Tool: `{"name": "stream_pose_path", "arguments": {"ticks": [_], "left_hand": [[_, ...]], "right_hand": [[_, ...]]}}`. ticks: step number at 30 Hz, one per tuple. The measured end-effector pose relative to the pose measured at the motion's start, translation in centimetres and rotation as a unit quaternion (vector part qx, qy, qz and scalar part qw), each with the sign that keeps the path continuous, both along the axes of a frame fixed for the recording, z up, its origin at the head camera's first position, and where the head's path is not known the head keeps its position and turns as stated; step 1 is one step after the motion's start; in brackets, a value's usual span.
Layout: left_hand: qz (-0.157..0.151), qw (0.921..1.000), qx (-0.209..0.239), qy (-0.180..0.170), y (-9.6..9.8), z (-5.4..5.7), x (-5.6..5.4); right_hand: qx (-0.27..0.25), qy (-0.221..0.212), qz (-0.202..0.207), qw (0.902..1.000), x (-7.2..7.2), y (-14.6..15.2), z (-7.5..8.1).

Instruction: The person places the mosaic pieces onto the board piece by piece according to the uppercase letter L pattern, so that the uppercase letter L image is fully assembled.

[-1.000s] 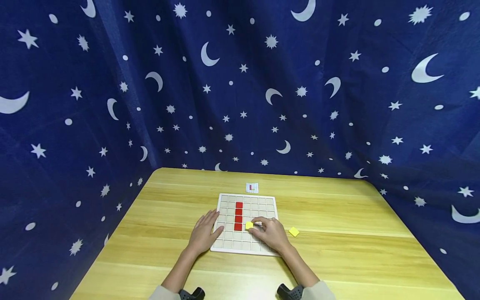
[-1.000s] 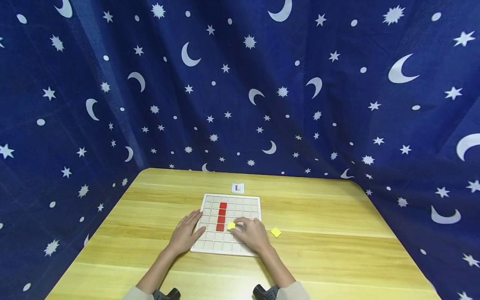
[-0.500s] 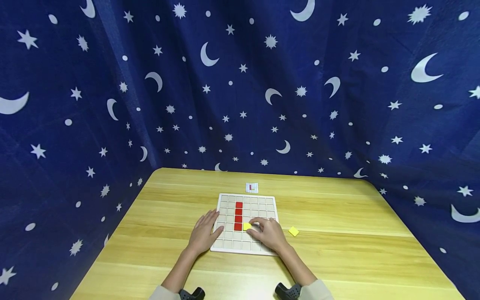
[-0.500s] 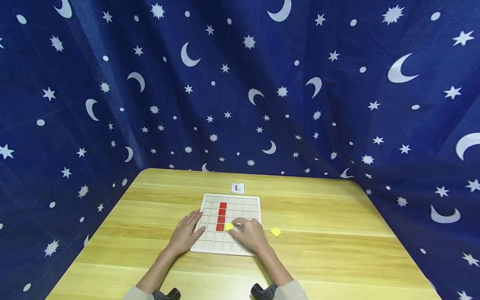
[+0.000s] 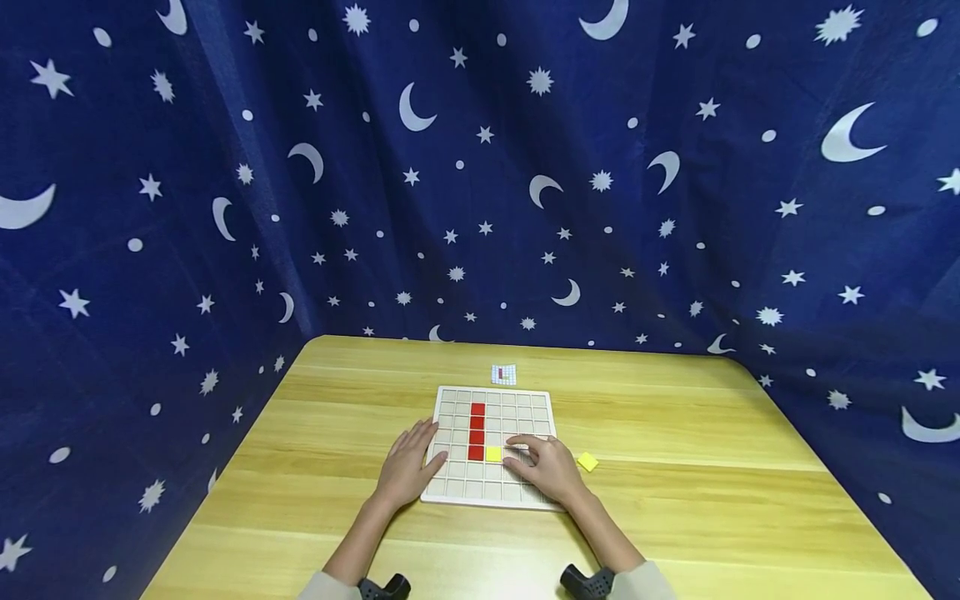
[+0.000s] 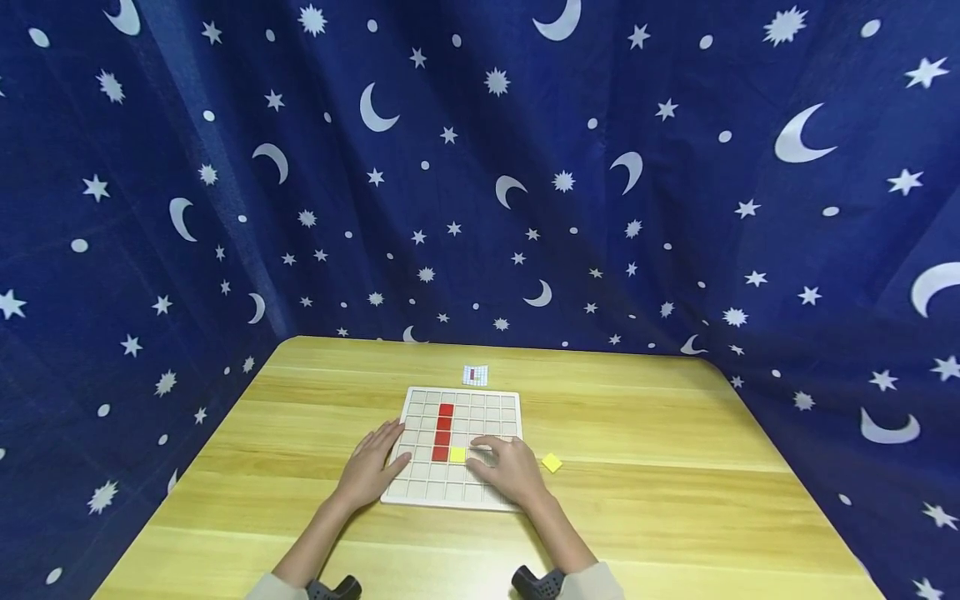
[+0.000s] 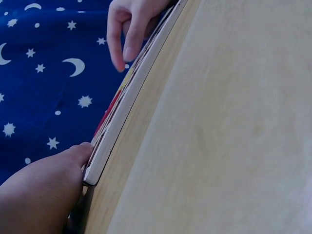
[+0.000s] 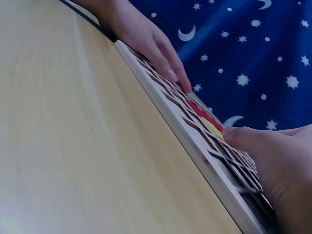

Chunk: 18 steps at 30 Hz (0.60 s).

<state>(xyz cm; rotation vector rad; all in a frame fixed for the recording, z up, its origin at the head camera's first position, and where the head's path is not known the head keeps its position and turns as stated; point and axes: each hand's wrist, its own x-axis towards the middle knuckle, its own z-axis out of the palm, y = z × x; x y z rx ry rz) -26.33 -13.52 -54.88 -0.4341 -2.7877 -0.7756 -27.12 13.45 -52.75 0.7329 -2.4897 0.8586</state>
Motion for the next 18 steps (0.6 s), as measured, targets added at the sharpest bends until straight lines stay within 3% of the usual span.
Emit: {"name": "stream_pose_path", "arguments": {"ticks": [11, 18], "left_hand": [[0.000, 1.0000, 0.001, -0.004, 0.0, -0.1, -0.1], [0.001, 1.0000, -0.003, -0.003, 0.0, -0.2, -0.2]], "right_hand": [[-0.023, 0.042, -0.039, 0.9981, 1.1, 6.0, -0.5], [-0.007, 0.013, -0.104, 0.9945, 1.6, 9.8, -1.2]]}}
